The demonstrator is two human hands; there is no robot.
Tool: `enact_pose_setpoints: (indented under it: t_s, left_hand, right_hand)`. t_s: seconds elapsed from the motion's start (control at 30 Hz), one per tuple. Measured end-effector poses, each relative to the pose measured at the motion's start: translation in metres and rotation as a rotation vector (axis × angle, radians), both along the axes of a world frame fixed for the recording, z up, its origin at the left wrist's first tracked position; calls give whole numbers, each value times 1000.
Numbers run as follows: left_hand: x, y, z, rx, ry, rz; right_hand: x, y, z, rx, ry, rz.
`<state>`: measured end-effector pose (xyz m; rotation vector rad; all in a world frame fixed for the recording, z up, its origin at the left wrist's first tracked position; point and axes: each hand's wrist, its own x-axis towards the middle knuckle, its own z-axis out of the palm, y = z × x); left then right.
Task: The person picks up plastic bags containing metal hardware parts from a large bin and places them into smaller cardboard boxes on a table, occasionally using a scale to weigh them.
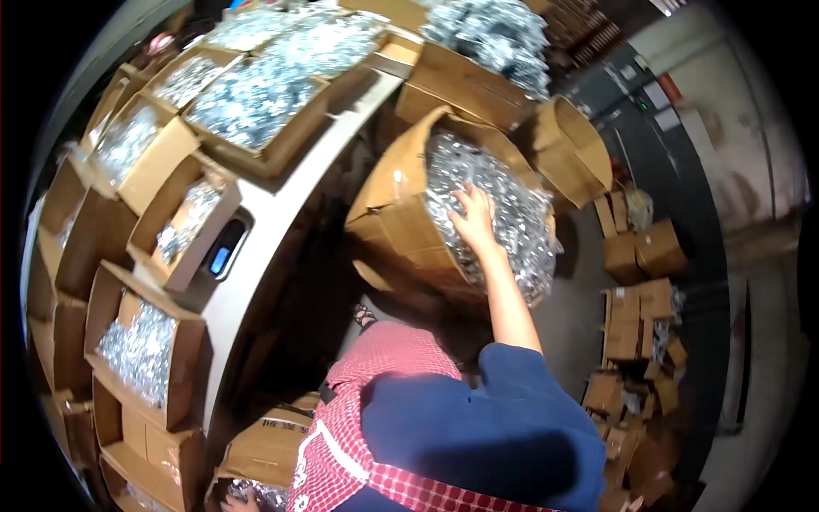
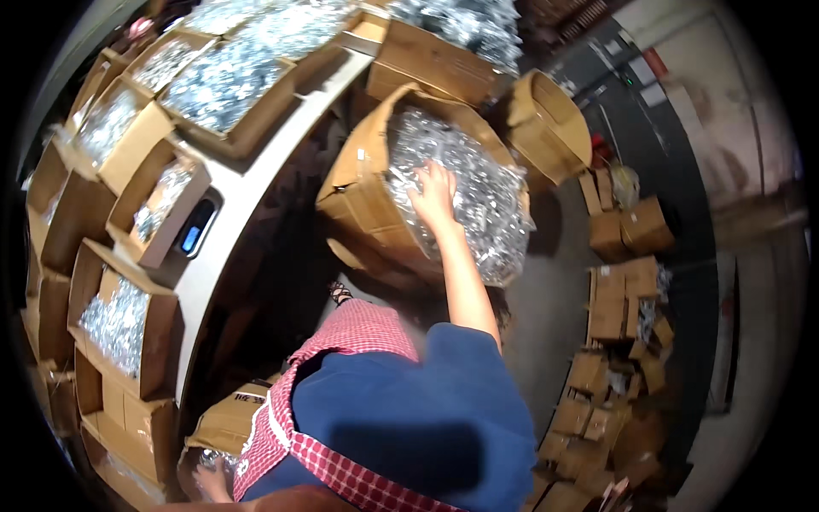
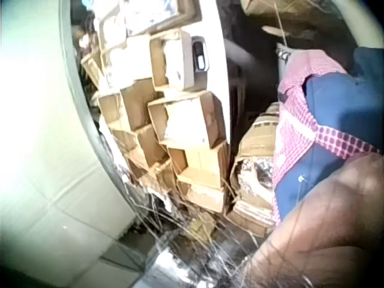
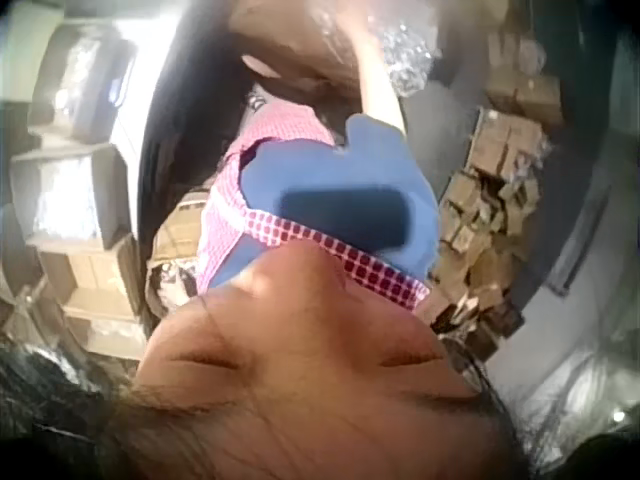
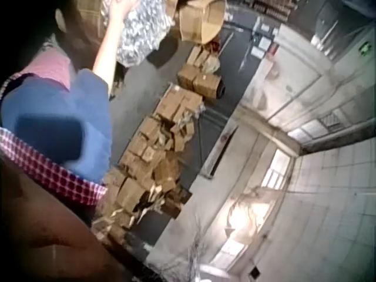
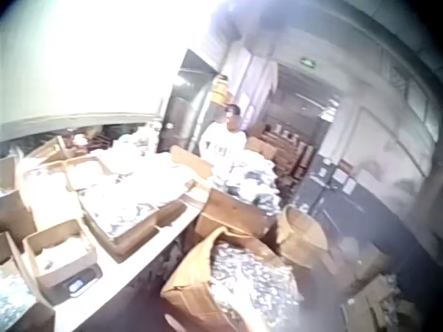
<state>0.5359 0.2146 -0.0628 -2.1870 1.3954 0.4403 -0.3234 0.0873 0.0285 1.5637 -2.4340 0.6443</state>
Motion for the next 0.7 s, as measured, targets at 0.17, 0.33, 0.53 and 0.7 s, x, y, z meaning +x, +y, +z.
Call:
enact_pose_setpoints:
  t_s: [0.17, 0.33, 0.53, 0.7]
  left_hand:
    - [-42, -58, 89, -153, -230, 26]
    - [-91, -77, 121, -406, -213, -88]
    - [-272, -156, 137, -681, 351, -561]
    - [-402, -172, 117, -430, 476, -641]
  right_hand:
    - [-114, 76, 5, 103, -325, -670]
    - [-227, 47, -27, 196, -540, -491]
    - [-225, 123, 30, 636, -297, -676]
    - [-257, 236, -68, 681, -497, -746]
